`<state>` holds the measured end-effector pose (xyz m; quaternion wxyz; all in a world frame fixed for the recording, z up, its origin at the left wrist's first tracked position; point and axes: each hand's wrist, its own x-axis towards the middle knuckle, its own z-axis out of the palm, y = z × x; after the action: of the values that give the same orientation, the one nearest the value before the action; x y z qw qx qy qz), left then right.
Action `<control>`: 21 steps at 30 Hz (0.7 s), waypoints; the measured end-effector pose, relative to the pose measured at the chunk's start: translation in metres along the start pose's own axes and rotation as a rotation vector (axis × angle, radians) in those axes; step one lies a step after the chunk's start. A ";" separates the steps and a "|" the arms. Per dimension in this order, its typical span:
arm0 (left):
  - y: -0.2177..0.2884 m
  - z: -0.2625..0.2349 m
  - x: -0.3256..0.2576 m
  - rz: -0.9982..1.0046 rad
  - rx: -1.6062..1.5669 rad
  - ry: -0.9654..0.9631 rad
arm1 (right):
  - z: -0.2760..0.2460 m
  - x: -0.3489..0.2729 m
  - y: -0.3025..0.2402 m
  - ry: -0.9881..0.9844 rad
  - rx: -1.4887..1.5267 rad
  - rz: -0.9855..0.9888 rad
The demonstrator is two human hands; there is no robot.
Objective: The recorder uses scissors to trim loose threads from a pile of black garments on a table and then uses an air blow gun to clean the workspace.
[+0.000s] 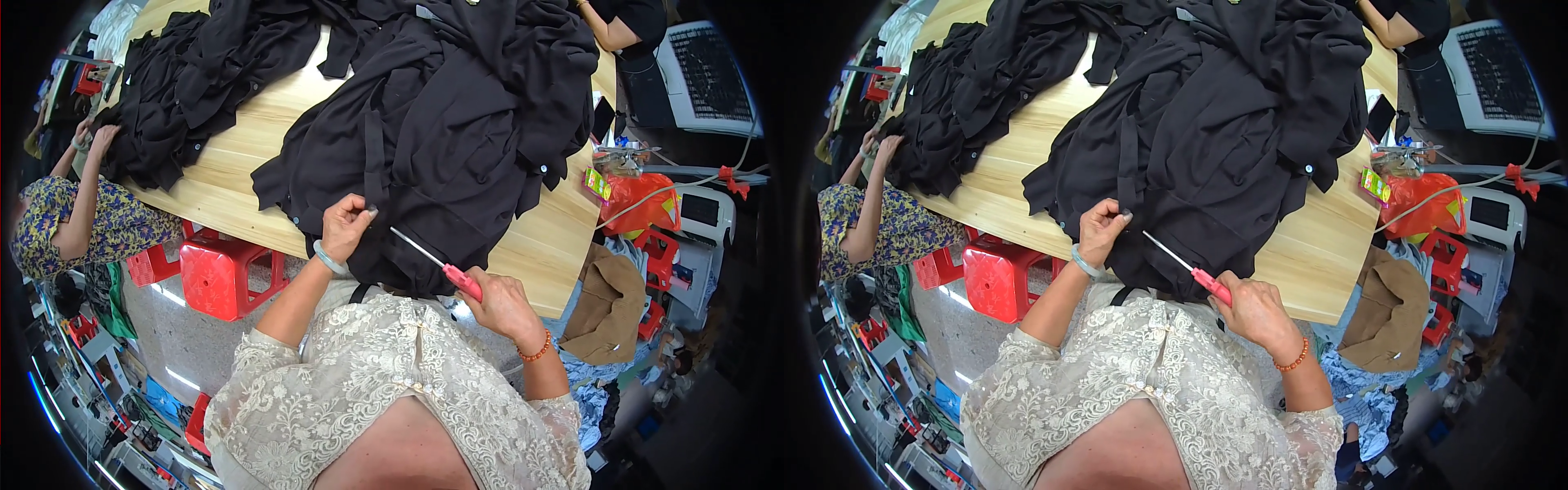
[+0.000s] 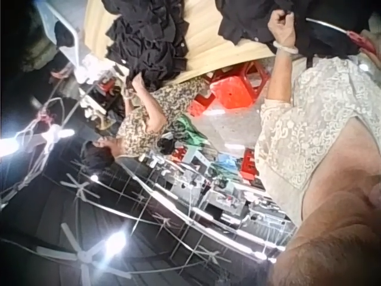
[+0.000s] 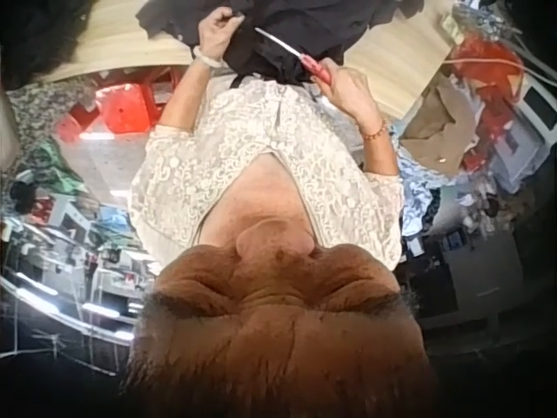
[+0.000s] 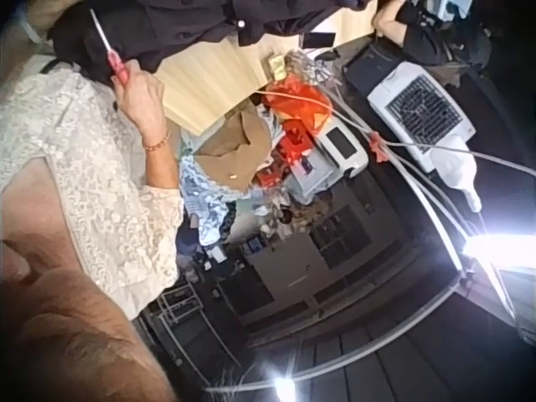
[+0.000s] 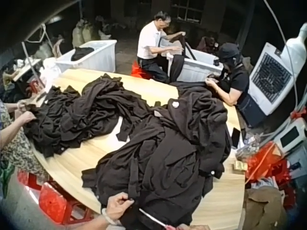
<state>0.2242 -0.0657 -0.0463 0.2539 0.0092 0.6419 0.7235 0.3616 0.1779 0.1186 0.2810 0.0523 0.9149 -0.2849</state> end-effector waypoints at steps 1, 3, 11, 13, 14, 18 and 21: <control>0.002 0.005 0.001 0.014 -0.178 0.047 | 0.002 0.000 0.001 -0.002 0.001 0.002; 0.016 0.002 0.004 -0.188 -0.313 0.043 | 0.007 0.001 0.005 0.050 0.039 -0.010; 0.001 -0.010 0.019 -0.221 -0.051 -0.160 | 0.009 0.012 0.007 0.157 0.068 -0.044; 0.012 -0.012 0.031 -0.147 0.171 -0.080 | 0.007 0.014 0.010 0.184 0.072 -0.051; 0.025 -0.004 0.036 -0.085 0.279 -0.046 | 0.007 0.014 0.012 0.203 0.074 -0.037; 0.039 0.022 0.063 0.191 0.482 0.099 | 0.005 0.019 0.013 0.205 0.076 0.010; 0.051 0.042 0.071 0.194 0.578 0.231 | 0.005 0.021 0.014 0.214 0.083 0.034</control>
<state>0.1588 -0.0024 -0.0132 0.0964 0.0600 0.8414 0.5283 0.3501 0.1858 0.0973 0.1839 0.1094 0.9262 -0.3106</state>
